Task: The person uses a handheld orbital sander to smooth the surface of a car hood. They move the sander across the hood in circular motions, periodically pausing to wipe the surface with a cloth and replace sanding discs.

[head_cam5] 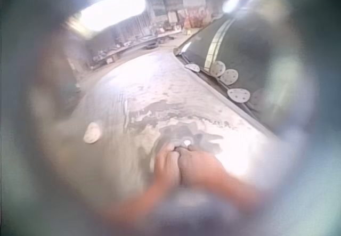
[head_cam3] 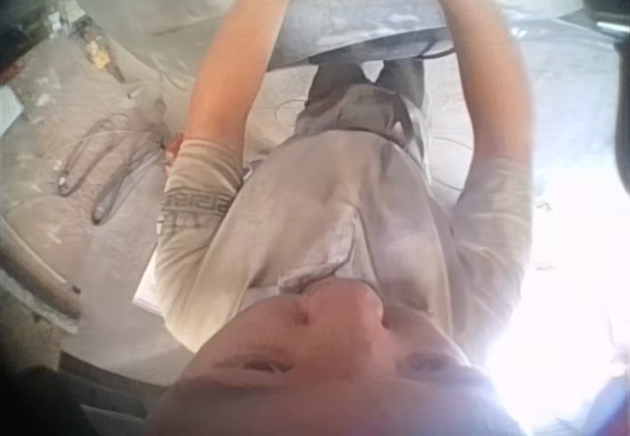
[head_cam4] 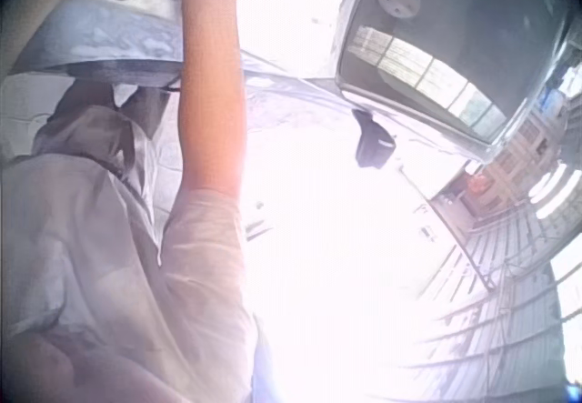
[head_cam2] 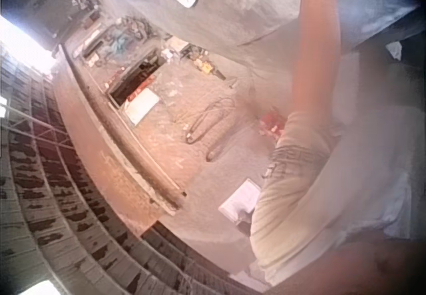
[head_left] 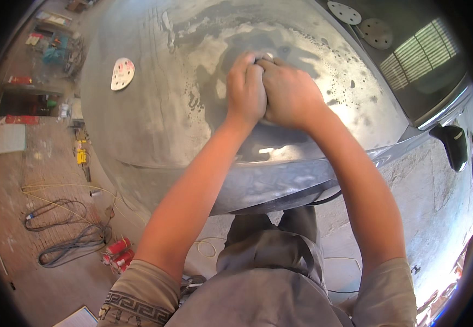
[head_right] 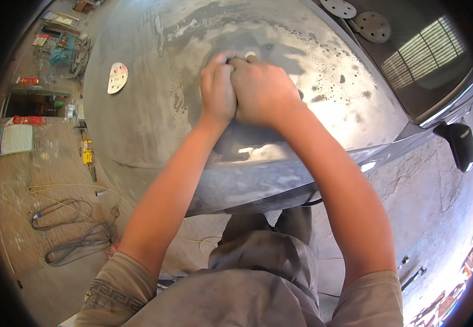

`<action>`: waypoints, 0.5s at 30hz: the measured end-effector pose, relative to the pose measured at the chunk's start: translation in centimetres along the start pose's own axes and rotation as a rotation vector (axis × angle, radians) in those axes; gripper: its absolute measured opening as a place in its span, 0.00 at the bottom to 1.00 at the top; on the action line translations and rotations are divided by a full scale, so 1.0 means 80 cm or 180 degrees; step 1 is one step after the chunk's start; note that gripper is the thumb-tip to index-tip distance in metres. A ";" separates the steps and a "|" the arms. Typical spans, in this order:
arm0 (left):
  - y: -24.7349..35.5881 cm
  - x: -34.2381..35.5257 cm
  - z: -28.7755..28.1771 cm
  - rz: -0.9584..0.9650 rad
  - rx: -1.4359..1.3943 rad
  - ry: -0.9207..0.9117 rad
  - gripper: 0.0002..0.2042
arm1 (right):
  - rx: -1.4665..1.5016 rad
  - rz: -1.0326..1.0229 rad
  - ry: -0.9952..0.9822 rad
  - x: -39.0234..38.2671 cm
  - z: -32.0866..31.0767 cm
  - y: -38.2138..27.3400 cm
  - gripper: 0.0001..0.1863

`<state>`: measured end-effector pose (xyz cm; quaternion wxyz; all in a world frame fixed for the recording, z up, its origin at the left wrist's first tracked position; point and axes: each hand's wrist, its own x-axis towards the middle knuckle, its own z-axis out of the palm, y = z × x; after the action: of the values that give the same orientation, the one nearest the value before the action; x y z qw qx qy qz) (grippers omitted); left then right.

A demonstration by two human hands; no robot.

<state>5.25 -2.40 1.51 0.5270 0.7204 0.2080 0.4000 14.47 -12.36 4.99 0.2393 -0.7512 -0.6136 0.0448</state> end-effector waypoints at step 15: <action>0.024 0.012 0.008 -0.0456 0.0500 -0.0671 0.19 | 0.0534 -0.0032 -0.0119 -0.009 -0.007 0.016 0.12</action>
<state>6.12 -2.78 3.56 0.5151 0.7808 0.2331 0.2660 15.65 -13.37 4.83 0.2901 -0.7244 -0.6158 0.1088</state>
